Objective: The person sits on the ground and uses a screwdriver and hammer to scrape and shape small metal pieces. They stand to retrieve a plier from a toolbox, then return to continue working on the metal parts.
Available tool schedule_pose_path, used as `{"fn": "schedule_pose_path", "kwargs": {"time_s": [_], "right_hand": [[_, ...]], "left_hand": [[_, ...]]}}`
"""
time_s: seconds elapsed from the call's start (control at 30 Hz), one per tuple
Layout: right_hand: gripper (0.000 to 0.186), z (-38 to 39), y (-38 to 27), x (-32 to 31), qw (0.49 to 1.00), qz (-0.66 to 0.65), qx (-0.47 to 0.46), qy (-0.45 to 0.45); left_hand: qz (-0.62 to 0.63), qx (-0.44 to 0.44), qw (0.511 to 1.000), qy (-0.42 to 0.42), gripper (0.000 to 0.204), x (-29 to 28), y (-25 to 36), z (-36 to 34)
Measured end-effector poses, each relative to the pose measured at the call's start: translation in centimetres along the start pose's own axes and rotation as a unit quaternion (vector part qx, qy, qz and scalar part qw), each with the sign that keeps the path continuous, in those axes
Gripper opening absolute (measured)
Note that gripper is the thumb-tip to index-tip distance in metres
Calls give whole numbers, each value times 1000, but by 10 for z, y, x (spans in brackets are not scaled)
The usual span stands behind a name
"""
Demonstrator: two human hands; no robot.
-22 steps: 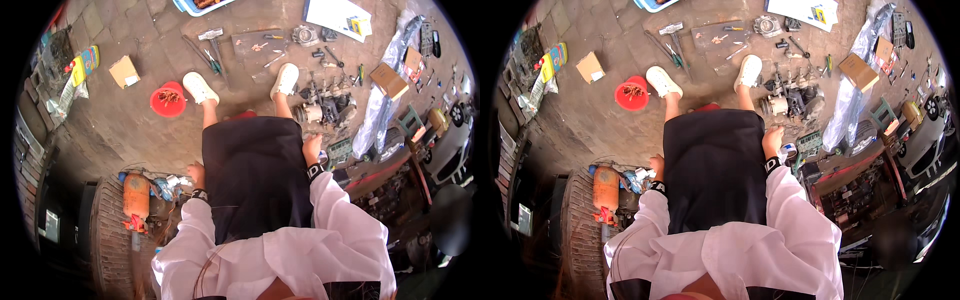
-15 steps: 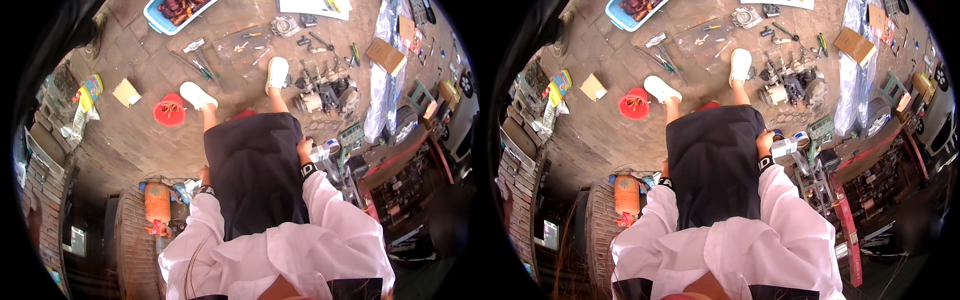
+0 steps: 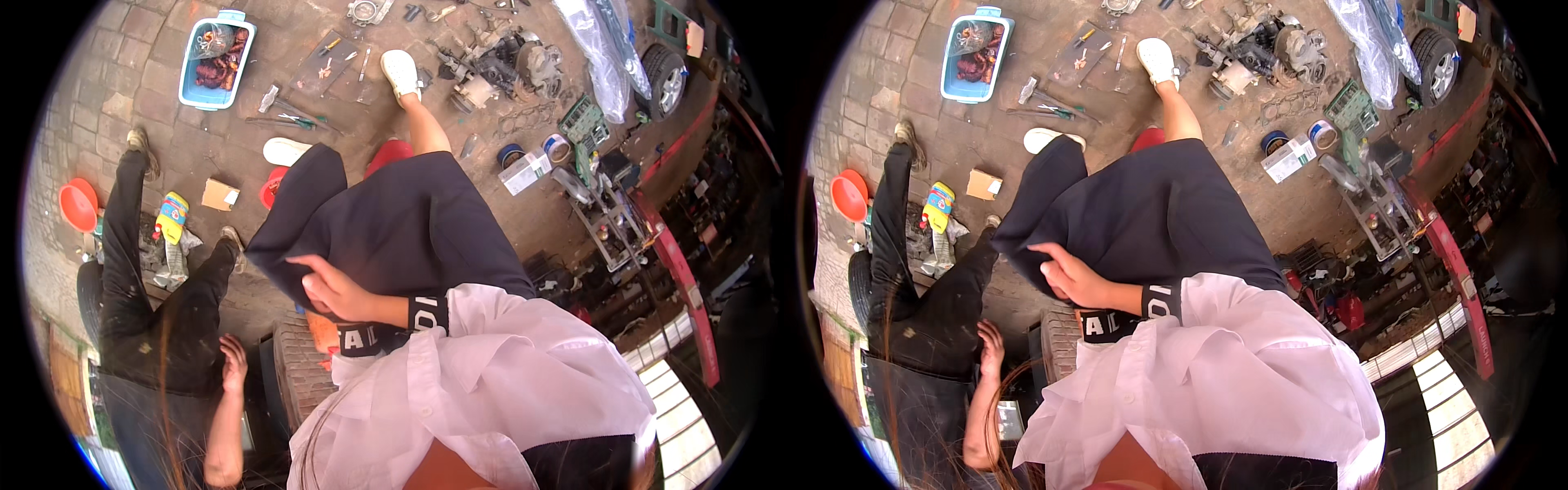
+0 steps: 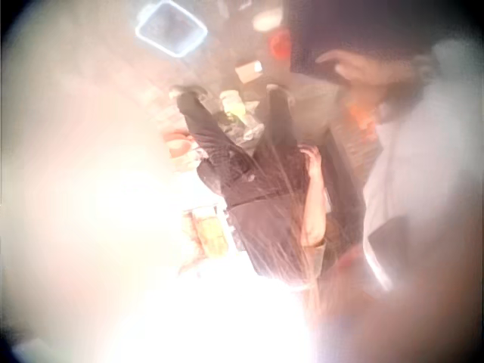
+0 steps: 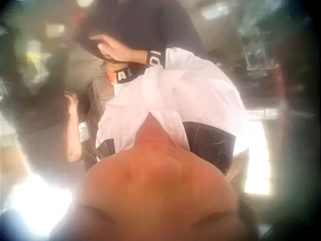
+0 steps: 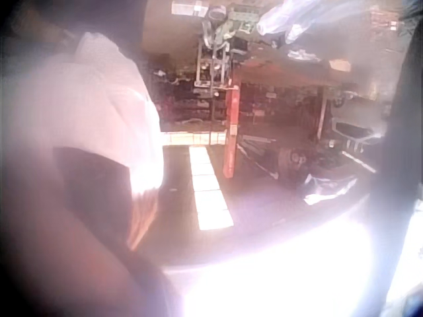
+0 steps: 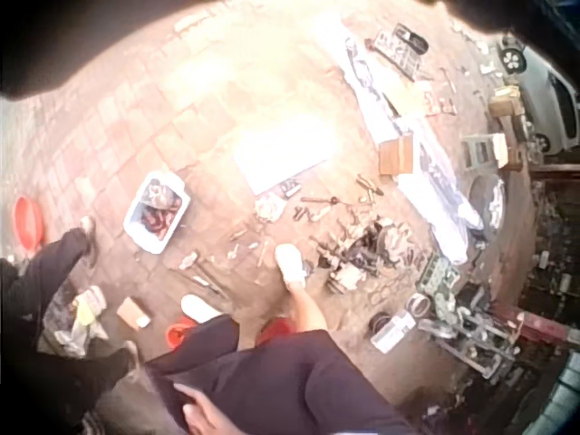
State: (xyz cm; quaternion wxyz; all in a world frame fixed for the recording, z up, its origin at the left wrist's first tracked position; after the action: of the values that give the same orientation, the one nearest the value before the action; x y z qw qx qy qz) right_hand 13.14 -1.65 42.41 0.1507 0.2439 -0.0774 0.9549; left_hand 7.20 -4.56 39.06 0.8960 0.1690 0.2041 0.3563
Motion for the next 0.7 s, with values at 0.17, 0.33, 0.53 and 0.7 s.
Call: {"fn": "schedule_pose_path", "kwargs": {"time_s": [0.17, 0.33, 0.53, 0.7], "right_hand": [[34, -13, 62, 25, 997, 79, -11, 1], [17, -48, 134, -11, 994, 25, 19, 107], [26, -121, 130, -100, 914, 317, -28, 251], [25, -229, 80, -167, 799, 504, -221, 242]], "left_hand": [[-79, 61, 992, -83, 33, -60, 61, 5], [-105, -40, 989, -98, 31, -87, 6, -6], [12, -258, 965, -45, 29, -38, -192, -24], [25, -115, 990, 81, 27, -19, -257, -36]]}}
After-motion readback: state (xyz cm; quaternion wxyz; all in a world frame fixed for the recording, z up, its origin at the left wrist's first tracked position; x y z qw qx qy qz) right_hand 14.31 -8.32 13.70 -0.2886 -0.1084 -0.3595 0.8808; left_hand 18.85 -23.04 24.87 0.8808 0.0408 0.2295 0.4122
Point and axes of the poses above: each hand's wrist, its own z-axis away from the middle knuckle, its own x-axis out of the palm, y = z × x, the point moved 5 cm from there along -z, towards the middle knuckle, and after that the axes turned 15 degrees about y, right-handed, at the moved point
